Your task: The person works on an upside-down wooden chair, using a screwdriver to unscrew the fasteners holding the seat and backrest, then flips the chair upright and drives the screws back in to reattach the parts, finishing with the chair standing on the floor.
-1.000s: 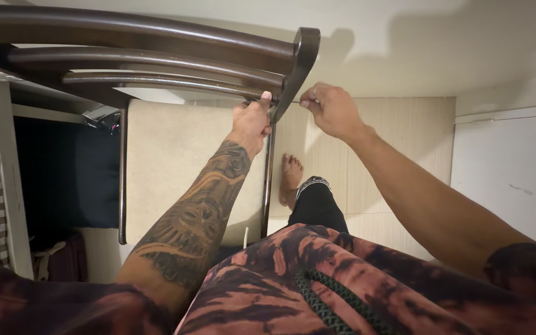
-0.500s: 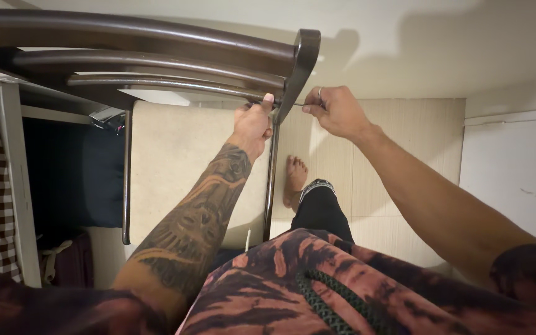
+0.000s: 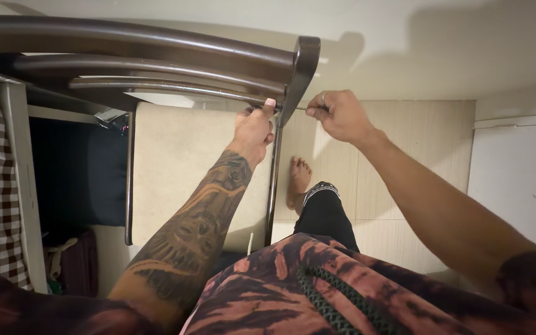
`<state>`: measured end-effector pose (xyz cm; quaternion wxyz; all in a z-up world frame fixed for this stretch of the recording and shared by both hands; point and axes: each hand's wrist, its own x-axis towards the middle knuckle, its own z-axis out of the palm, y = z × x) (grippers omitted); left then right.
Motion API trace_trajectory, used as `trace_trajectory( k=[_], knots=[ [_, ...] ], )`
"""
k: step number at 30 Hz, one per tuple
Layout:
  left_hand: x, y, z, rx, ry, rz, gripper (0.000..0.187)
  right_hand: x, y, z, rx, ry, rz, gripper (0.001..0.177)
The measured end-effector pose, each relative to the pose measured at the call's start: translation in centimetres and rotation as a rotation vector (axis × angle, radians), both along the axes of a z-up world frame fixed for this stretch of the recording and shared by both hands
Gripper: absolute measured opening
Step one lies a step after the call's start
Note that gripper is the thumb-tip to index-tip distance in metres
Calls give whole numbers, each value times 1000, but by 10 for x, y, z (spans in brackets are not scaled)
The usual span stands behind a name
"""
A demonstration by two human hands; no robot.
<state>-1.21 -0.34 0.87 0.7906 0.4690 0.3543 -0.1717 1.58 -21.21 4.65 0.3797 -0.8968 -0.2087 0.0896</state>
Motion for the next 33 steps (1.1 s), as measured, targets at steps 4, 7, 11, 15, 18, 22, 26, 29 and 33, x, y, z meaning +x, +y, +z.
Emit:
trace_trajectory(
  k=[4,7,11,15,18,22,26,29,33],
  knots=[
    [1,-3,6,20,41,-2,24,-1,0,-2,-68,-86,19,6],
    [0,-1,10,26,74,-3,24,-8,1,1,36,-106,-2,7],
    [1,-2,11,21,73,-10,24,-10,0,3,14,-197,-2,6],
    [0,-3,9,-25,38,17,25,-6,1,-2,-31,-307,99,11],
    [0,-3,9,-29,35,-1,25,0,-2,-5,-154,-272,167,17],
    [1,-3,9,-23,43,-13,24,8,-5,-12,-187,-173,246,13],
    [1,-1,9,-21,48,-21,23,16,-5,-14,-135,-79,298,12],
    [2,-1,6,-13,39,-23,23,25,-4,-11,-130,-4,320,20],
    [1,-2,4,-6,24,-19,22,31,-3,-5,-281,167,272,16]
  ],
)
